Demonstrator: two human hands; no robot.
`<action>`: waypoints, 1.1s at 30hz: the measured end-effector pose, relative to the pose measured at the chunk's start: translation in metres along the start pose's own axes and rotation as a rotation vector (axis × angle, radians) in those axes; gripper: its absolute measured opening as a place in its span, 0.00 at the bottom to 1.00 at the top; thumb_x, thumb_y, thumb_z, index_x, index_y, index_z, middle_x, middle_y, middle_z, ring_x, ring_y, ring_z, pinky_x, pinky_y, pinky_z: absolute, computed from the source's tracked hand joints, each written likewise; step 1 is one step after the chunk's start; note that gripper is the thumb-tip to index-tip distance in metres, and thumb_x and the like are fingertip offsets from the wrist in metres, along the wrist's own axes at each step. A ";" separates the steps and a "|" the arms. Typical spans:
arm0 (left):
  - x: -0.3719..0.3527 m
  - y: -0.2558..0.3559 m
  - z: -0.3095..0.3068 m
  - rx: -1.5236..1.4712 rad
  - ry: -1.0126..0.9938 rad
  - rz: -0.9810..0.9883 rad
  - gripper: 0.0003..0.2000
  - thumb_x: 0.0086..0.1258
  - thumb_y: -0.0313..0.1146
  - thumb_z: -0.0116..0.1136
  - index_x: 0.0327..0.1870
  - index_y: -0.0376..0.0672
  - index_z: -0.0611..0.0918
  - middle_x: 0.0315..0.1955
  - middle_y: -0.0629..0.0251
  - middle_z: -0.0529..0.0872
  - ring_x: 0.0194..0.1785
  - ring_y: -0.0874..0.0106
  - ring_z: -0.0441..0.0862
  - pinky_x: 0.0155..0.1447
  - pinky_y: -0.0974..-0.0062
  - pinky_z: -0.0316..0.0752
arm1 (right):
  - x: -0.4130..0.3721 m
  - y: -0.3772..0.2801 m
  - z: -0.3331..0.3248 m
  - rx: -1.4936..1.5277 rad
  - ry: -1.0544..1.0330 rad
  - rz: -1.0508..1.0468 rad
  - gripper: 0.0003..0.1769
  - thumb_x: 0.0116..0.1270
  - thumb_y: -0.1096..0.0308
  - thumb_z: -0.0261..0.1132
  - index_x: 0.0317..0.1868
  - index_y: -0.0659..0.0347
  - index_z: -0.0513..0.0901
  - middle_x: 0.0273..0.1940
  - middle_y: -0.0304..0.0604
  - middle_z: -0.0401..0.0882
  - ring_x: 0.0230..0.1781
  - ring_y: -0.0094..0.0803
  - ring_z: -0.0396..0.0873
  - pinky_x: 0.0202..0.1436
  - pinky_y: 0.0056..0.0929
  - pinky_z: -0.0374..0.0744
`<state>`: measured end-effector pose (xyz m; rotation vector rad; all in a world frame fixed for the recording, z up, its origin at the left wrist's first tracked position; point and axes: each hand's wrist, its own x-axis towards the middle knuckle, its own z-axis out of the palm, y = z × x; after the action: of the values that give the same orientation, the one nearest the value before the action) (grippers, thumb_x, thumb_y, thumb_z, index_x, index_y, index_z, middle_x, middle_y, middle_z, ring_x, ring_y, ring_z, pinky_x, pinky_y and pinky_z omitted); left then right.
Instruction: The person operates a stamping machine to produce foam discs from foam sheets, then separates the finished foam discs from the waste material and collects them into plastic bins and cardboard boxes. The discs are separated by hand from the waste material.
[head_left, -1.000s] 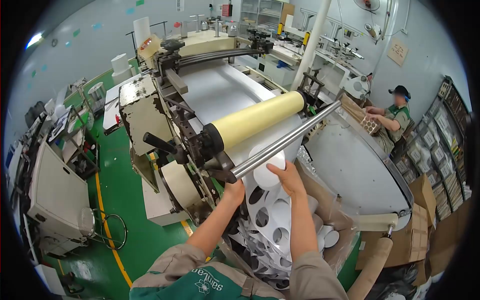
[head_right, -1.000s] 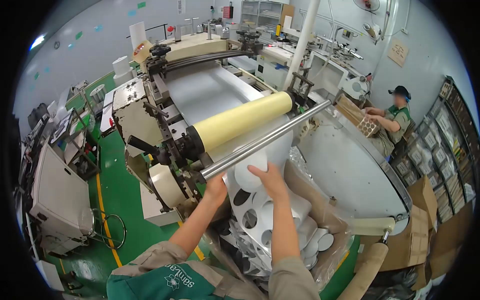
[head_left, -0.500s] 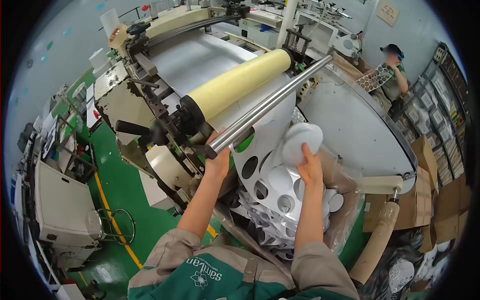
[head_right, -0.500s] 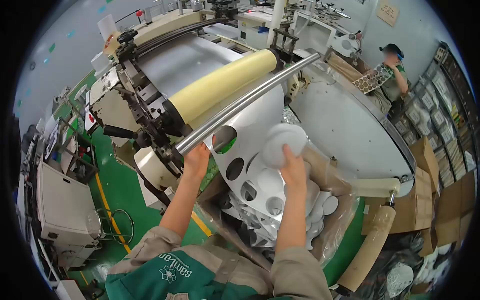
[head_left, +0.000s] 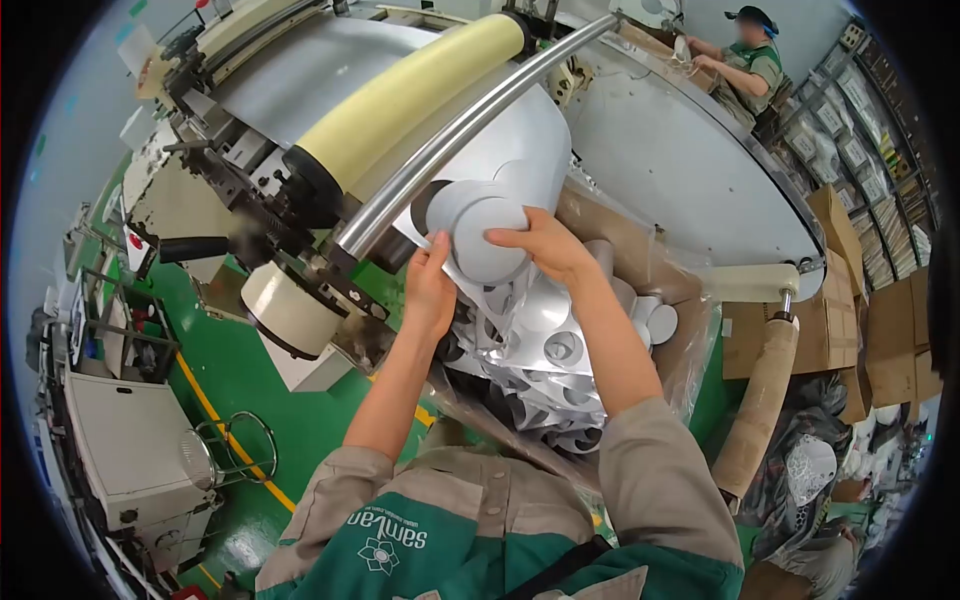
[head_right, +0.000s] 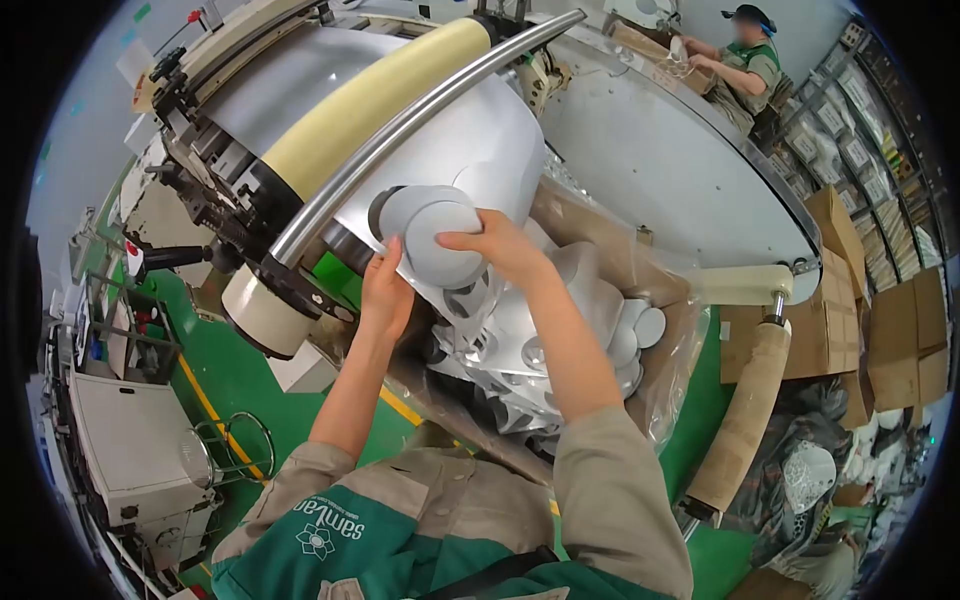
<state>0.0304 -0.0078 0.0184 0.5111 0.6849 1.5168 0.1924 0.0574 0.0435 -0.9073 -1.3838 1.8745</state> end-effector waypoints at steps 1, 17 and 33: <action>-0.001 0.001 0.000 0.004 -0.046 -0.023 0.17 0.70 0.36 0.47 0.55 0.36 0.69 0.51 0.61 0.75 0.56 0.70 0.71 0.58 0.70 0.67 | -0.009 0.011 -0.004 0.096 0.051 -0.027 0.22 0.57 0.68 0.66 0.50 0.68 0.74 0.47 0.43 0.77 0.48 0.28 0.74 0.54 0.28 0.71; 0.043 0.031 -0.011 -0.145 0.125 0.230 0.15 0.71 0.36 0.45 0.55 0.42 0.71 0.53 0.65 0.75 0.57 0.70 0.70 0.61 0.69 0.65 | 0.048 -0.020 0.009 -0.036 0.234 -0.153 0.29 0.55 0.67 0.68 0.55 0.70 0.69 0.49 0.46 0.75 0.49 0.31 0.73 0.54 0.29 0.71; 0.004 -0.015 -0.030 0.409 -0.141 0.104 0.14 0.72 0.36 0.44 0.51 0.37 0.72 0.44 0.66 0.79 0.47 0.78 0.75 0.52 0.76 0.70 | 0.007 -0.030 0.013 -0.053 -0.005 -0.101 0.32 0.48 0.64 0.72 0.52 0.73 0.72 0.45 0.49 0.77 0.45 0.32 0.76 0.49 0.29 0.74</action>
<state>0.0200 -0.0074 -0.0141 0.9665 0.8732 1.4233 0.1803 0.0640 0.0741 -0.8428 -1.4616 1.7736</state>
